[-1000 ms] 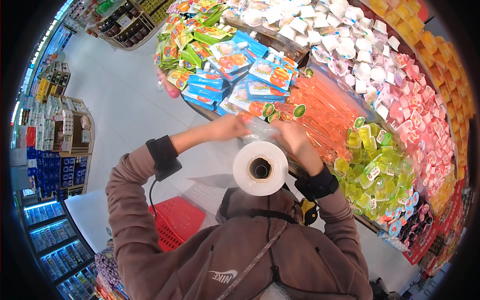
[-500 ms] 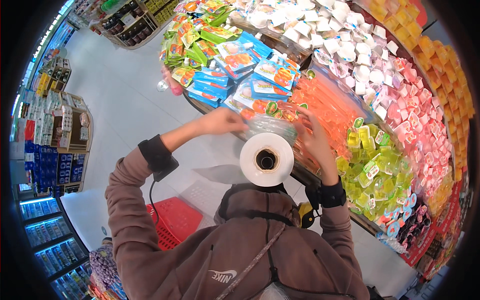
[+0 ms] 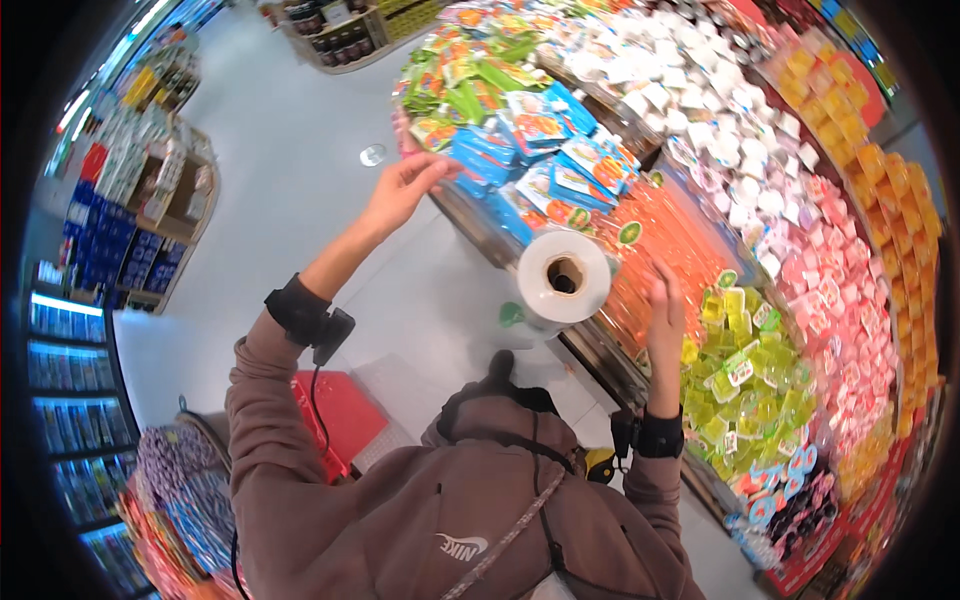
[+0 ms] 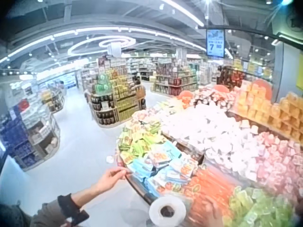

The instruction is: Picking various small candy packets from a supermarket display and inspecting them.

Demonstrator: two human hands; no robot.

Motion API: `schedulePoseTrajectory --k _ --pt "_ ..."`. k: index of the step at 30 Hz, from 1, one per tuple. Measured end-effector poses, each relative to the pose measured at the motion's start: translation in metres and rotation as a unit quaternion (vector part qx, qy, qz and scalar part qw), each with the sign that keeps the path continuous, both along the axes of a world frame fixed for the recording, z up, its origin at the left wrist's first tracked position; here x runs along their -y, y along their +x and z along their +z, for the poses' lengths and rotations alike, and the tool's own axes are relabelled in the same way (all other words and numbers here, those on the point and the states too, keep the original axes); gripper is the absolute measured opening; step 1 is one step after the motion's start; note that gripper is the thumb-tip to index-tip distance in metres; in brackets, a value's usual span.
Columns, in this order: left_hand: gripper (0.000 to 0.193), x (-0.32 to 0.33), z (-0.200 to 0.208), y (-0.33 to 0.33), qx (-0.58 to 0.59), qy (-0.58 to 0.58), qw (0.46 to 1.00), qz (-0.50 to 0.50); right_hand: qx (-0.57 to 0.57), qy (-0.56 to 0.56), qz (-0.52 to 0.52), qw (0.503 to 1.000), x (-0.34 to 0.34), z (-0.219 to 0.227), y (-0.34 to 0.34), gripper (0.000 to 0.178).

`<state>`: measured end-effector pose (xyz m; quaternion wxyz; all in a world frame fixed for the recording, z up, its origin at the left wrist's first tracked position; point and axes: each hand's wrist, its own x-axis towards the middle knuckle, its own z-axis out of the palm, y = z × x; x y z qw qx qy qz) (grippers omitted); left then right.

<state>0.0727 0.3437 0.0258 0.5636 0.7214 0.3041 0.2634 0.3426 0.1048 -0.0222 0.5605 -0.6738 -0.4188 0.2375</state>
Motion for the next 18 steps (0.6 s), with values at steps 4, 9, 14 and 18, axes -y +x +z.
schedulePoseTrajectory --k 4,9,14,18 --pt "0.029 0.051 0.025 -0.055 0.093 0.071 0.972 0.203 -0.123 0.028 -0.020 0.992 0.043 -0.018 -0.001 0.036" --pt "0.024 0.152 -0.001 -0.110 0.151 0.061 0.930 0.329 -0.214 -0.018 0.047 0.976 0.090 -0.026 -0.035 0.026" --pt "0.021 0.273 -0.044 -0.131 0.192 -0.022 0.889 0.415 -0.286 -0.052 0.161 0.943 0.129 -0.050 -0.073 0.022" --pt "0.020 0.362 -0.064 -0.148 0.199 -0.086 0.854 0.472 -0.333 -0.104 0.256 0.902 0.153 -0.059 -0.116 0.022"
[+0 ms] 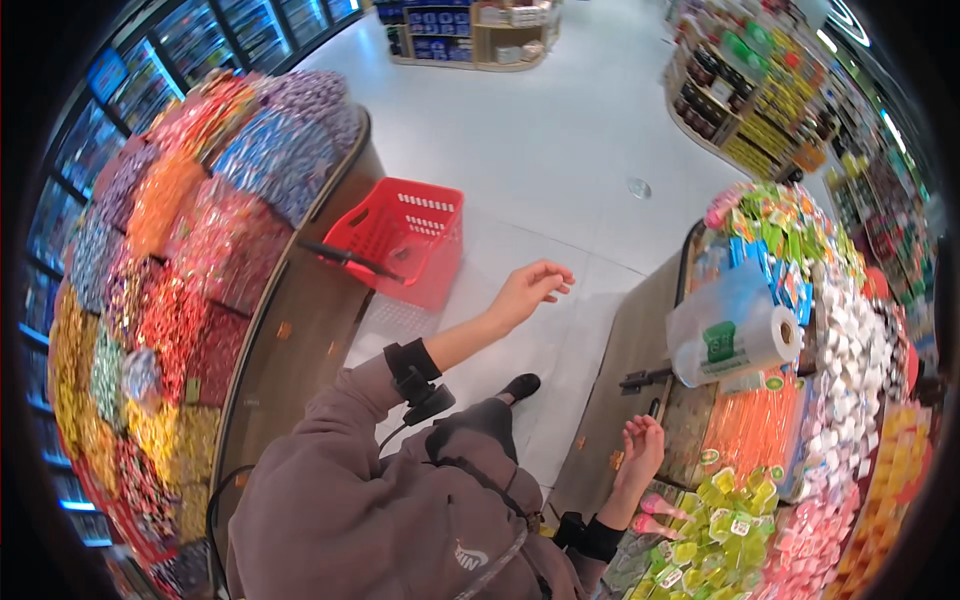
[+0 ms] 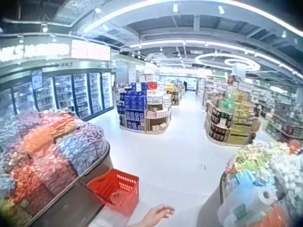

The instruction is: Picking various small candy packets from a supermarket display and inspecting them.

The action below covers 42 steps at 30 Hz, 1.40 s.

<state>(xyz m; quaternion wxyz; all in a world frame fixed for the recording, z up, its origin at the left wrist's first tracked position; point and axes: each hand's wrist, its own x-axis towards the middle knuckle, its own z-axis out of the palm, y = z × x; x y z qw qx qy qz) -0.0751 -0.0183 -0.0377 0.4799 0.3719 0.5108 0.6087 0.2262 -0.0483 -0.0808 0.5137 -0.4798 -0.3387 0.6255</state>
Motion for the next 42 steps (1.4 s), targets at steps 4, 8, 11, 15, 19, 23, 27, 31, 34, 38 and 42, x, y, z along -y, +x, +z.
schedulePoseTrajectory --k 4,8,11,15,19,23,27,31,34,38,42 --pt "0.019 0.073 -0.006 -0.026 0.014 0.006 0.998 0.068 -0.033 -0.028 0.104 0.994 0.024 0.006 -0.051 0.020" --pt "0.018 0.137 -0.013 -0.060 0.027 0.001 0.991 0.128 -0.054 -0.022 0.216 0.975 0.049 0.005 -0.105 0.019" --pt "0.019 0.183 -0.015 -0.088 0.035 0.007 0.984 0.173 -0.047 -0.031 0.279 0.959 0.073 0.008 -0.146 0.017" --pt "0.019 0.241 -0.015 -0.133 0.038 0.023 0.973 0.225 -0.036 -0.043 0.331 0.942 0.111 0.007 -0.205 0.016" --pt "0.019 0.296 -0.019 -0.178 0.041 0.028 0.970 0.239 -0.029 -0.049 0.367 0.928 0.160 -0.004 -0.260 0.018" --pt "0.020 0.353 -0.035 -0.217 0.064 -0.002 0.975 0.213 -0.022 -0.085 0.355 0.931 0.217 -0.014 -0.312 0.017" --pt "0.021 0.411 -0.045 -0.249 0.089 -0.046 0.973 0.206 -0.021 -0.111 0.377 0.919 0.268 -0.016 -0.355 0.017" --pt "0.020 0.463 -0.062 -0.275 0.108 -0.024 0.970 0.217 -0.007 -0.091 0.404 0.910 0.305 -0.003 -0.379 0.017" --pt "0.019 0.497 -0.057 -0.287 0.101 -0.033 0.964 0.244 -0.003 -0.090 0.413 0.906 0.329 -0.002 -0.390 0.017" --pt "0.018 0.543 -0.054 -0.291 0.077 -0.023 0.958 0.275 -0.002 -0.101 0.441 0.892 0.363 -0.006 -0.402 0.016" --pt "0.017 0.589 -0.063 -0.281 0.033 -0.037 0.954 0.297 -0.002 -0.095 0.461 0.882 0.402 -0.011 -0.398 0.016"
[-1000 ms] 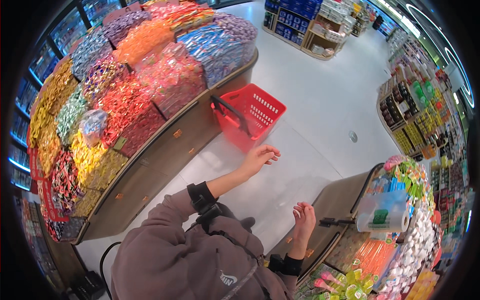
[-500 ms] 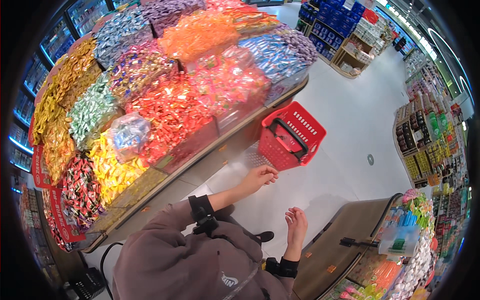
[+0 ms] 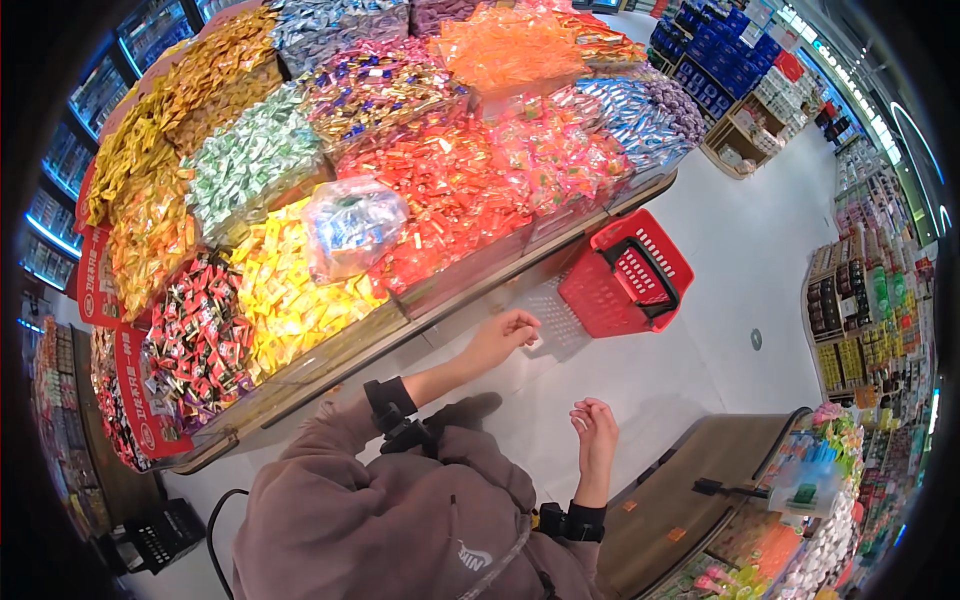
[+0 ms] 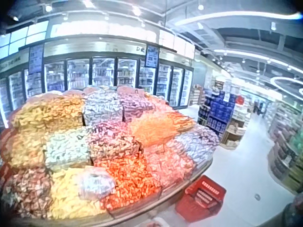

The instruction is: Picking various small candy packets from a supermarket display and inspecting them.

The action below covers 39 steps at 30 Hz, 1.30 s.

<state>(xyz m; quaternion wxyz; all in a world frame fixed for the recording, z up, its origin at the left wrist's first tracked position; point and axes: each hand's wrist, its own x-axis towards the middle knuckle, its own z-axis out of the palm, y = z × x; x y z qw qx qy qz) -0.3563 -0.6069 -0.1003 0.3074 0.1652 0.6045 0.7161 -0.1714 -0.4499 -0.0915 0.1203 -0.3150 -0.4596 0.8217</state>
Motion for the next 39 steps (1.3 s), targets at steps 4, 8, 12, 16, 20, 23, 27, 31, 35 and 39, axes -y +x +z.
schedulePoseTrajectory --k 4,8,12,16,20,23,27,31,35,39 --pt "0.016 0.049 0.020 0.010 -0.081 -0.059 0.995 -0.007 0.001 0.006 0.022 1.000 0.037 -0.003 0.013 0.016" --pt "0.016 0.093 0.034 0.015 -0.080 -0.108 0.991 -0.002 0.010 0.006 0.022 1.000 0.064 -0.004 0.021 0.016" --pt "0.013 0.118 0.045 0.013 -0.123 -0.088 0.988 0.020 -0.007 0.011 0.025 1.000 0.087 0.000 0.027 0.016" --pt "0.013 0.135 0.084 -0.002 -0.189 -0.101 0.977 -0.020 -0.013 0.031 0.026 0.999 0.105 0.008 0.026 0.017" --pt "0.015 0.154 0.114 -0.037 -0.336 -0.135 0.932 -0.026 -0.021 0.057 0.026 0.998 0.119 0.018 0.011 0.017" --pt "0.014 0.174 0.136 -0.053 -0.444 -0.189 0.876 0.006 -0.021 0.071 0.038 0.997 0.133 0.024 -0.011 0.016" --pt "0.014 0.207 0.141 -0.087 -0.595 -0.308 0.740 0.053 -0.019 0.071 0.050 0.996 0.153 0.024 -0.046 0.017" --pt "0.018 0.225 0.142 -0.126 -0.687 -0.343 0.633 0.096 -0.027 0.091 0.079 0.992 0.170 0.033 -0.086 0.017" --pt "0.021 0.222 0.127 -0.151 -0.706 -0.378 0.595 0.068 -0.056 0.116 0.097 0.987 0.186 0.044 -0.121 0.016" --pt "0.027 0.207 0.121 -0.155 -0.742 -0.404 0.528 0.088 -0.051 0.122 0.104 0.986 0.201 0.050 -0.146 0.016"
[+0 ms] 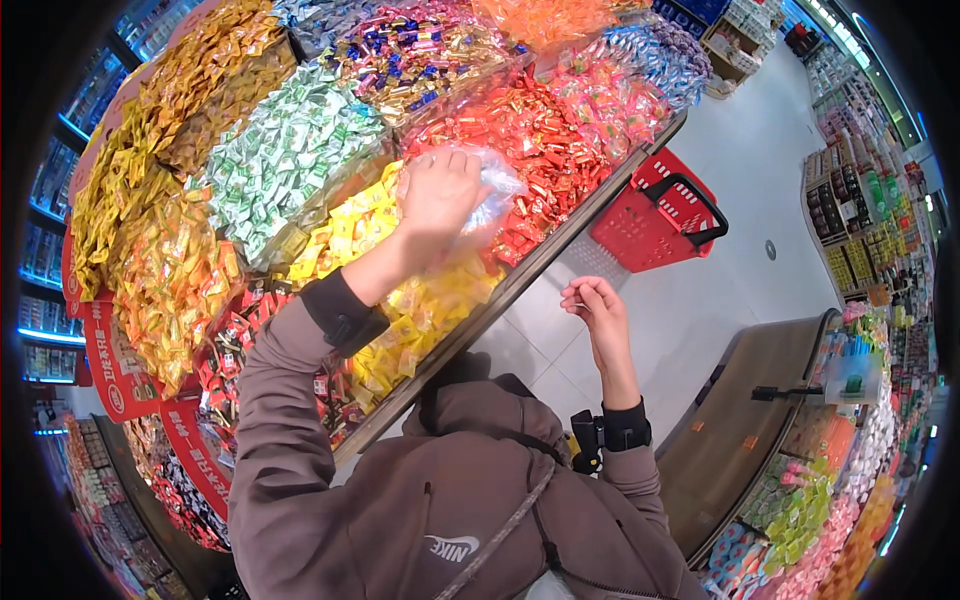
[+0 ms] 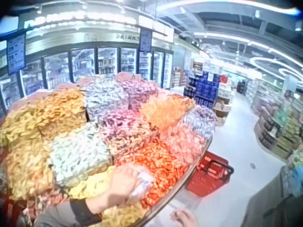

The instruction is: Picking various small candy packets from a supermarket display and inspecting them.

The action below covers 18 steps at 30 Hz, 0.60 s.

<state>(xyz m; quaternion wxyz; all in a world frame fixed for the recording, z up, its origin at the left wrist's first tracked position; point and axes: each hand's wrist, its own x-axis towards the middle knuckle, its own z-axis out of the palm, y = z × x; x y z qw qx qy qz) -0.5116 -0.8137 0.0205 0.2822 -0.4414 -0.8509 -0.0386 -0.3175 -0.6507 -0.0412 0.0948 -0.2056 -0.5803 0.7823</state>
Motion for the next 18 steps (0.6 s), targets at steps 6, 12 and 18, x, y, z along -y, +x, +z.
schedulePoseTrajectory --k 6,12,18 --pt "0.025 0.004 -0.006 0.007 -0.031 -0.008 0.999 -0.012 -0.030 0.016 0.011 0.999 0.011 0.005 -0.020 0.018" --pt "0.012 0.017 -0.013 -0.001 -0.026 0.024 0.997 -0.065 -0.020 0.048 0.022 0.998 0.019 0.012 -0.038 0.016" --pt "0.018 0.039 0.023 -0.014 0.025 0.107 0.984 -0.142 -0.141 0.143 0.053 0.978 0.025 0.051 -0.062 0.011"
